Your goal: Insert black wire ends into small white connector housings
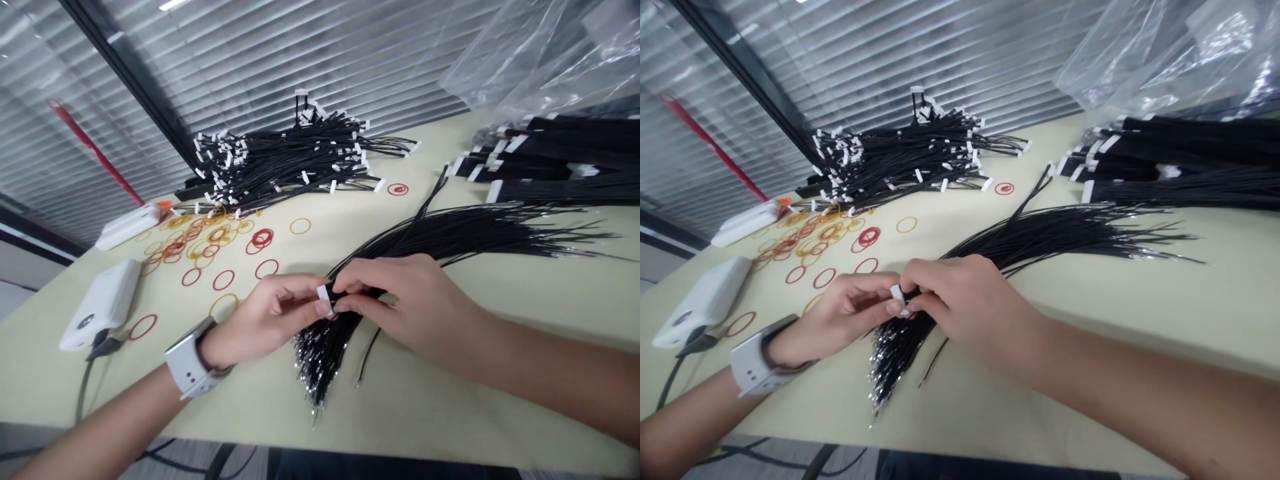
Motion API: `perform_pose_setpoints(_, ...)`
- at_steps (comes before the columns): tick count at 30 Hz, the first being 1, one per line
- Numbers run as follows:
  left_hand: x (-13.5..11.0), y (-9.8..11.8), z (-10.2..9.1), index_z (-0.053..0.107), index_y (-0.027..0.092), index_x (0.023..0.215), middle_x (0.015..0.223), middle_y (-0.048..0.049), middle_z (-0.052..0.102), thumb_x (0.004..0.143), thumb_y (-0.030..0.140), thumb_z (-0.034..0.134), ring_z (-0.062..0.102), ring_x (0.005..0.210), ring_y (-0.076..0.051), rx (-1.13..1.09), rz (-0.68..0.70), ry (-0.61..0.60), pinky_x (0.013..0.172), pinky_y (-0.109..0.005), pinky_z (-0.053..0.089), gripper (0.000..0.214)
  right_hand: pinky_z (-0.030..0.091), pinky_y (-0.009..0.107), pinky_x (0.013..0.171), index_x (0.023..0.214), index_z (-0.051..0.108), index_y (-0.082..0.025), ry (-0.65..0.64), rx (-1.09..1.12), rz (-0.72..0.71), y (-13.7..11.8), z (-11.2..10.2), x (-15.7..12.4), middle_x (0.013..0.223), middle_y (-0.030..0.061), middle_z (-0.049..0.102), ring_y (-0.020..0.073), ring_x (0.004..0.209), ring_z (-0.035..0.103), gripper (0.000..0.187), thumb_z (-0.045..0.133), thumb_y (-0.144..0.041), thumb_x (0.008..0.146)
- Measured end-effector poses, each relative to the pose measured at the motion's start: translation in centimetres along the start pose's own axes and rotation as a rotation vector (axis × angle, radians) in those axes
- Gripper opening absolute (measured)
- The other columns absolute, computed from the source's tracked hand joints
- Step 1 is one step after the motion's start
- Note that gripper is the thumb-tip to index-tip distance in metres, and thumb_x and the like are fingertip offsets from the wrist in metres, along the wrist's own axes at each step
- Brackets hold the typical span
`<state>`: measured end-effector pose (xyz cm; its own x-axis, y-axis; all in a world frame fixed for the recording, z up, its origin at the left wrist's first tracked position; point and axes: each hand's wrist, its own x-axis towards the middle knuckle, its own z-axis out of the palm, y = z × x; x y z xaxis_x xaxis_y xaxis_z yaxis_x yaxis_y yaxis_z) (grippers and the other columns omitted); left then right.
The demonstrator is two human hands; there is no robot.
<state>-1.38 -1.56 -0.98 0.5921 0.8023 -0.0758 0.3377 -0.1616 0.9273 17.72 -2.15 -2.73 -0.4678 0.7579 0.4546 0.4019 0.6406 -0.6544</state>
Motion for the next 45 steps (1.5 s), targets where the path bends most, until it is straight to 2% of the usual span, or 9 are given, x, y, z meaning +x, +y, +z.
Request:
perform_pose_setpoints(6, 0.7, 0.1, -0.8, 0.064, 0.012, 0.086, 0.076, -0.0041, 0.065, 0.081, 0.017, 0.055, 0.058, 0.071, -0.011, -0.122, 0.011, 0.064, 0.067, -0.021, 0.048, 0.011, 0.041, 0.019, 0.061, 0.084, 0.056, -0.018, 0.002, -0.140, -0.054, -0.1, -0.7, 0.5, 0.079, -0.0028, 0.064, 0.0084, 0.070, 0.057, 0.007, 0.055, -0.015, 0.079)
perform_pose_setpoints(9, 0.8, -0.2, -1.1, 0.064, 0.012, 0.085, 0.076, -0.0039, 0.066, 0.081, 0.015, 0.056, 0.060, 0.073, -0.010, -0.167, -0.021, 0.062, 0.070, -0.020, 0.049, 0.010, 0.043, 0.020, 0.066, 0.085, 0.060, -0.017, -0.026, -0.212, -0.101, 0.1, -0.9, 0.5, 0.082, -0.0006, 0.064, 0.0093, 0.074, 0.058, 0.017, 0.046, -0.007, 0.081)
perform_pose_setpoints(14, 0.8, -0.6, -1.4, 0.064, 0.014, 0.089, 0.081, -0.0033, 0.066, 0.082, 0.018, 0.056, 0.061, 0.076, -0.009, -0.240, -0.055, 0.062, 0.073, -0.019, 0.049, 0.012, 0.045, 0.018, 0.068, 0.081, 0.065, -0.016, 0.129, -0.282, -0.232, 0.1, -1.6, 0.3, 0.083, 0.0020, 0.066, 0.0091, 0.074, 0.060, 0.019, 0.047, -0.010, 0.083)
perform_pose_setpoints(18, 0.7, -0.6, -1.5, 0.064, 0.016, 0.090, 0.083, -0.0026, 0.066, 0.081, 0.019, 0.057, 0.062, 0.079, -0.010, -0.283, -0.075, 0.034, 0.075, -0.020, 0.049, 0.011, 0.046, 0.020, 0.060, 0.095, 0.064, -0.019, 0.183, -0.320, -0.222, -0.4, -2.3, 0.2, 0.079, 0.0010, 0.064, 0.0097, 0.069, 0.059, 0.021, 0.045, -0.017, 0.086)
perform_pose_setpoints(23, 0.7, -0.6, -1.4, 0.062, 0.015, 0.092, 0.084, -0.0029, 0.065, 0.084, 0.017, 0.053, 0.060, 0.081, -0.010, -0.290, -0.053, 0.011, 0.078, -0.021, 0.048, 0.012, 0.045, 0.026, 0.066, 0.106, 0.057, -0.007, 0.123, -0.333, -0.198, -1.0, -1.6, 0.2, 0.081, 0.0079, 0.053, 0.0146, 0.074, 0.052, 0.027, 0.041, -0.019, 0.087)
perform_pose_setpoints(26, 0.7, -0.6, -1.3, 0.062, 0.015, 0.095, 0.086, -0.0030, 0.063, 0.084, 0.016, 0.053, 0.059, 0.081, -0.010, -0.319, -0.048, 0.014, 0.078, -0.021, 0.047, 0.014, 0.043, 0.028, 0.074, 0.116, 0.047, -0.005, -0.028, -0.365, -0.245, -1.1, -0.8, -0.1, 0.090, 0.0103, 0.051, 0.0156, 0.083, 0.049, 0.034, 0.031, -0.009, 0.087)
perform_pose_setpoints(31, 0.9, -0.8, -1.4, 0.062, 0.018, 0.097, 0.080, 0.0003, 0.062, 0.085, 0.014, 0.051, 0.059, 0.076, -0.007, -0.330, -0.037, 0.044, 0.074, -0.015, 0.047, 0.017, 0.040, 0.031, 0.075, 0.097, 0.057, -0.010, -0.147, -0.379, -0.451, -0.3, -0.5, -0.6, 0.086, 0.0068, 0.055, 0.0166, 0.081, 0.046, 0.024, 0.041, -0.005, 0.080)
perform_pose_setpoints(37, 1.0, -0.8, -1.5, 0.062, 0.016, 0.093, 0.084, -0.0019, 0.063, 0.086, 0.017, 0.050, 0.058, 0.081, -0.009, -0.247, -0.030, 0.034, 0.077, -0.019, 0.046, 0.014, 0.039, 0.028, 0.066, 0.081, 0.059, -0.015, -0.026, -0.416, -0.187, 0.5, -0.6, -0.3, 0.076, 0.0021, 0.054, 0.0149, 0.072, 0.047, 0.017, 0.048, -0.002, 0.077)
perform_pose_setpoints(45, 0.8, -0.6, -1.4, 0.063, 0.016, 0.095, 0.082, -0.0014, 0.064, 0.085, 0.017, 0.051, 0.059, 0.079, -0.009, -0.213, -0.013, 0.029, 0.076, -0.017, 0.047, 0.015, 0.038, 0.028, 0.062, 0.078, 0.060, -0.014, -0.017, -0.499, -0.219, 0.2, -0.6, -0.5, 0.074, 0.0022, 0.053, 0.0143, 0.069, 0.048, 0.015, 0.049, -0.003, 0.077)
